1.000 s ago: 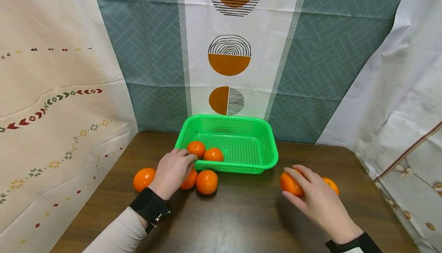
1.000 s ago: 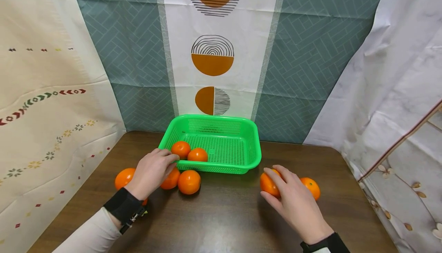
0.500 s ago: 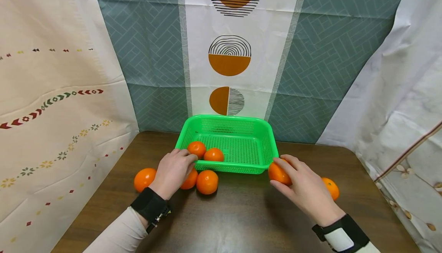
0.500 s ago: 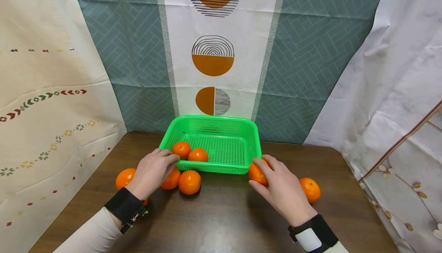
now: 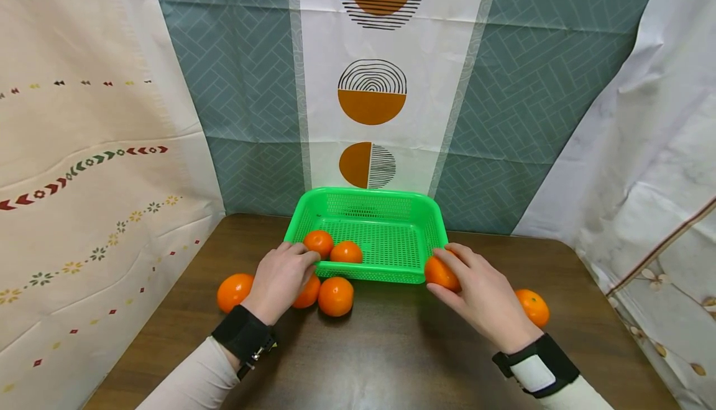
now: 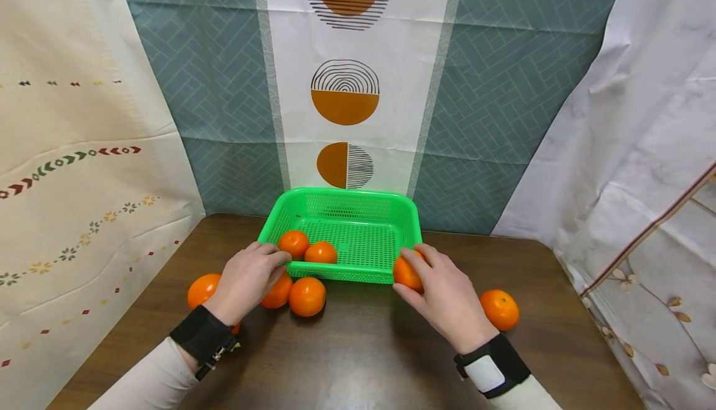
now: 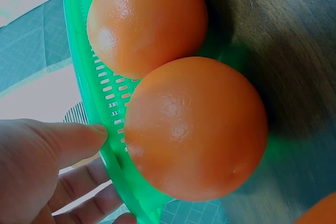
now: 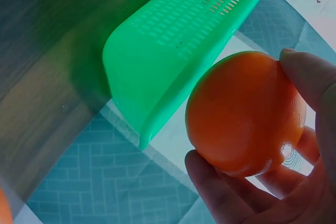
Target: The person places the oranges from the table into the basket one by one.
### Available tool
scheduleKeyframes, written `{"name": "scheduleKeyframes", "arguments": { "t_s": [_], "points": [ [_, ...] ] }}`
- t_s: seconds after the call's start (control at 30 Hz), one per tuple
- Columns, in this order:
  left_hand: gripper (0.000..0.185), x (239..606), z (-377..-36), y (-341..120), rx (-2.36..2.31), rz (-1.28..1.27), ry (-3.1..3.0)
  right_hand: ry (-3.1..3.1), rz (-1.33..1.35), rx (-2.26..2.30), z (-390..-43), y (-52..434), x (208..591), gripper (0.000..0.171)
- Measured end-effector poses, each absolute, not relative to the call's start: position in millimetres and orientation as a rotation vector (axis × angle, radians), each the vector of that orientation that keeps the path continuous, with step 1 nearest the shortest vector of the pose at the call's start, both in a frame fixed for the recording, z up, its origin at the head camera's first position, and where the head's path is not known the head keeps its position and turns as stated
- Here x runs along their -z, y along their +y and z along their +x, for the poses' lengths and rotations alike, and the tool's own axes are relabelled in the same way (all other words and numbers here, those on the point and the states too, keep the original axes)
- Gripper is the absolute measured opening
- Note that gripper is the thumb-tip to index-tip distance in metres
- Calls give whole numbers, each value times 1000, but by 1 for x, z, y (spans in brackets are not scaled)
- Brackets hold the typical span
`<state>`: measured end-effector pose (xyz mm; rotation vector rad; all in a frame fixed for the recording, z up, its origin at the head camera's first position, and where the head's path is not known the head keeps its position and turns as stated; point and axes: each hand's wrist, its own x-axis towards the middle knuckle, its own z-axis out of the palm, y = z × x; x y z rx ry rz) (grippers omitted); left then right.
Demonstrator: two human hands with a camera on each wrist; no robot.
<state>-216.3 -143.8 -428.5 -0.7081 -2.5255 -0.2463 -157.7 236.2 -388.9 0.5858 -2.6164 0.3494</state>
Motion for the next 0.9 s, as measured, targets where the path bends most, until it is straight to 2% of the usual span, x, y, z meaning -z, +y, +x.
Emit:
{"name": "scheduleKeyframes", "arguments": {
  "t_s": [0.9],
  "points": [
    [13, 428, -215, -143, 252, -709, -2503, -2590, 612, -368, -200, 199, 388, 62]
  ]
}}
